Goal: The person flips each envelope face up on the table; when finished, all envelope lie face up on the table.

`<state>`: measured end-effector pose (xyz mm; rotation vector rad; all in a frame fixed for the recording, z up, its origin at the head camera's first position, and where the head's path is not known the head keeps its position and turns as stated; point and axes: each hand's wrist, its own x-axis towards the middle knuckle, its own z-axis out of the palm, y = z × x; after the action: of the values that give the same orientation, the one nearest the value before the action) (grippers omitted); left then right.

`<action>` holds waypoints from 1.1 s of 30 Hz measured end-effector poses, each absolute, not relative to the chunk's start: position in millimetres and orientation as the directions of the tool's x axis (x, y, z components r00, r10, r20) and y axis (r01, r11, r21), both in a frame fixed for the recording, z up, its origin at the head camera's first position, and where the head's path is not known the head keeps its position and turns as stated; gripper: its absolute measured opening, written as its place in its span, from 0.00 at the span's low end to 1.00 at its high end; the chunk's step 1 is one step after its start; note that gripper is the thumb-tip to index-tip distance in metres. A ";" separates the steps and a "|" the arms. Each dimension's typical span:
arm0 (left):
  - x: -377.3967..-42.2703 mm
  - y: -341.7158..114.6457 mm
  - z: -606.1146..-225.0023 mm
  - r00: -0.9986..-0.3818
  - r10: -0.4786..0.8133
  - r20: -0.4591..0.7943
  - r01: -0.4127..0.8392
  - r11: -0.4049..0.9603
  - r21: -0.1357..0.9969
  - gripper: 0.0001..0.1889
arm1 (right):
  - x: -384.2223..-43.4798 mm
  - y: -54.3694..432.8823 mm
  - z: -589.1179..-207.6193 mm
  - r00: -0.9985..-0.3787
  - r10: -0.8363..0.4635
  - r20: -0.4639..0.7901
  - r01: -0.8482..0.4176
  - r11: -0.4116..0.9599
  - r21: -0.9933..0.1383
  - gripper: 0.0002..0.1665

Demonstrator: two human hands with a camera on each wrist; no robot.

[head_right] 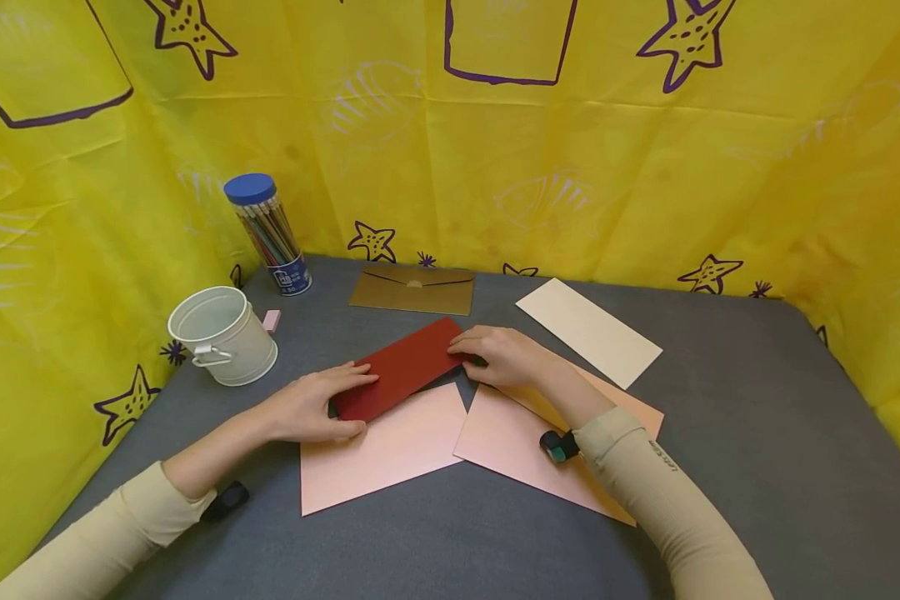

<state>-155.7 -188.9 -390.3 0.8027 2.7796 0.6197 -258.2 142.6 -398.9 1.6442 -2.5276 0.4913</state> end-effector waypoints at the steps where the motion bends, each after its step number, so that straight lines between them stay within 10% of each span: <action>1: -155.9 -189.6 -389.7 -0.834 0.549 -0.050 0.475 0.762 0.440 0.36 | -258.1 142.6 -398.4 -0.416 -0.873 0.255 -0.903 0.365 -0.226 0.19; 23: -168.4 -212.1 -381.6 -0.637 0.626 0.450 0.767 0.458 0.448 0.13 | -261.0 140.2 -393.1 -0.339 -0.765 0.547 -0.939 0.242 -0.243 0.14; 33: -177.4 -219.8 -376.8 -0.636 0.557 0.534 0.772 0.461 0.437 0.12 | -261.5 140.4 -391.3 -0.418 -0.683 0.599 -0.908 0.293 -0.300 0.14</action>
<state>-177.4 -219.8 -376.8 1.3882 2.9456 1.1779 -261.5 140.4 -391.3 1.4333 -2.2114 0.8730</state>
